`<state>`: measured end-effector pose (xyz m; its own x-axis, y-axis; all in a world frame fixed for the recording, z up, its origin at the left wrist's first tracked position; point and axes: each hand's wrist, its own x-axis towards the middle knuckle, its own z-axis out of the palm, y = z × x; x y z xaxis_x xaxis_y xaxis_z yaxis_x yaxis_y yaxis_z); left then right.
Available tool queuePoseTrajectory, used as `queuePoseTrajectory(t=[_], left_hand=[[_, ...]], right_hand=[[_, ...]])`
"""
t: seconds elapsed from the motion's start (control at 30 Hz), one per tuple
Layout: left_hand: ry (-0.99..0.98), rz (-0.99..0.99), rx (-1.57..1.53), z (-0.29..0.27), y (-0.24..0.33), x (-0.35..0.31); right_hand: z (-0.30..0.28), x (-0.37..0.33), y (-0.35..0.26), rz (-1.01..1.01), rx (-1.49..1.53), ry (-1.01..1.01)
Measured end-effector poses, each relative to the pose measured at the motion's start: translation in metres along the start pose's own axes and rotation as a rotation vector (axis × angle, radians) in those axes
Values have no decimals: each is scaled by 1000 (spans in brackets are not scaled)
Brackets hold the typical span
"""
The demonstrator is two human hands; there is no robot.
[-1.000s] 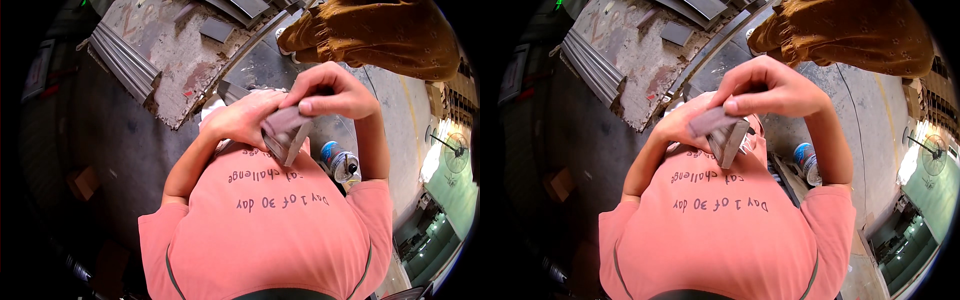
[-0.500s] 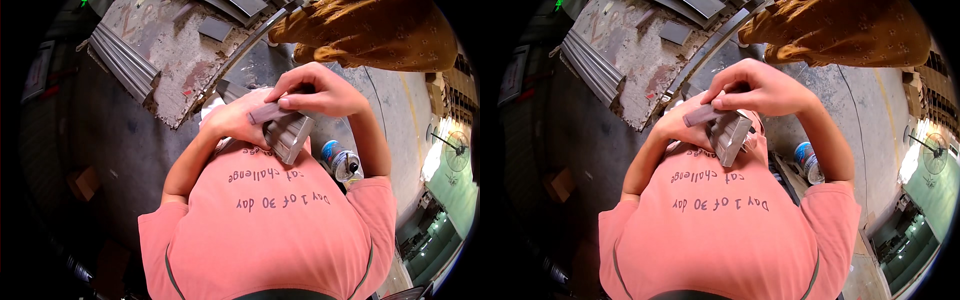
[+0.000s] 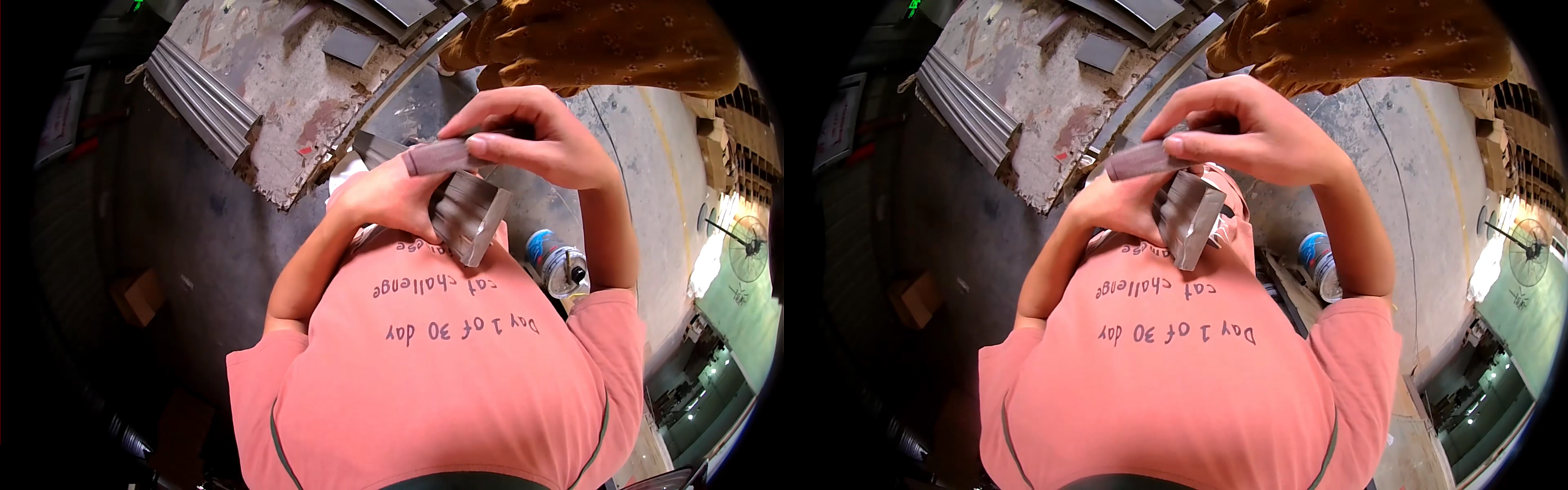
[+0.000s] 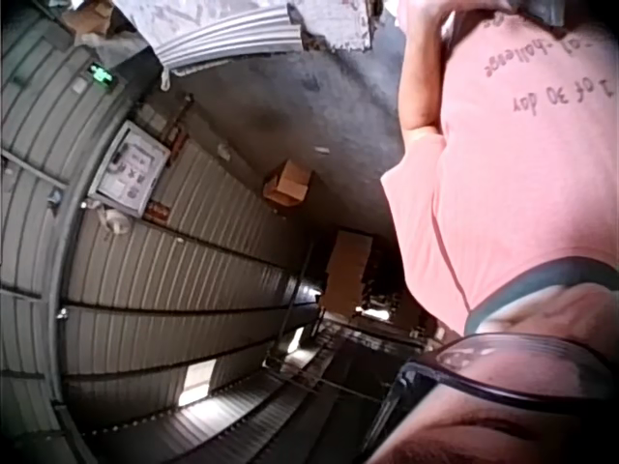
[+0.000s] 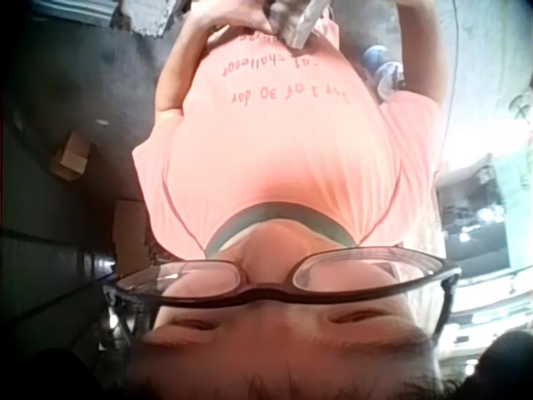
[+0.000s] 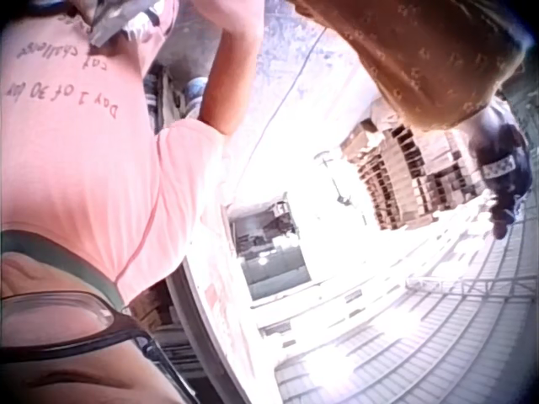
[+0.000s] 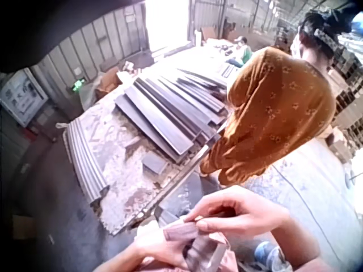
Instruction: Using sandpaper to smooth the edges and ends of extruded aluminum or metal profiles.
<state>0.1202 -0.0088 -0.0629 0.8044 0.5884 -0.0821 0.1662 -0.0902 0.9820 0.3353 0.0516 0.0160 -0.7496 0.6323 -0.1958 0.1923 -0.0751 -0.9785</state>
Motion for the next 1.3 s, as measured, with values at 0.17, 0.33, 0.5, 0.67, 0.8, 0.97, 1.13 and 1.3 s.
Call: queuePoseTrajectory(t=[0.17, 0.33, 0.5, 0.67, 0.8, 0.97, 1.13, 1.3], left_hand=[[130, 104, 92, -3, 2, 3], [157, 153, 72, 1, -1, 6], [79, 142, 53, 0, -8, 10], [4, 156, 65, -5, -6, 13], [-21, 174, 58, -5, -12, 17], [-74, 82, 23, -4, -16, 14], [-50, 126, -4, -3, -14, 16], [-12, 136, 93, -6, -11, 15]], right_hand=[[-8, -21, -1, 75, 129, 196], [-9, -29, 5, 77, 29, 4], [-14, -27, 8, 214, 136, -98], [-16, -28, -4, -79, -278, -110], [-20, -26, -12, -140, -385, -184], [-16, -32, 0, -124, -462, -186], [-4, -40, 12, -85, -293, -84], [6, -41, 27, 97, 135, 119]])
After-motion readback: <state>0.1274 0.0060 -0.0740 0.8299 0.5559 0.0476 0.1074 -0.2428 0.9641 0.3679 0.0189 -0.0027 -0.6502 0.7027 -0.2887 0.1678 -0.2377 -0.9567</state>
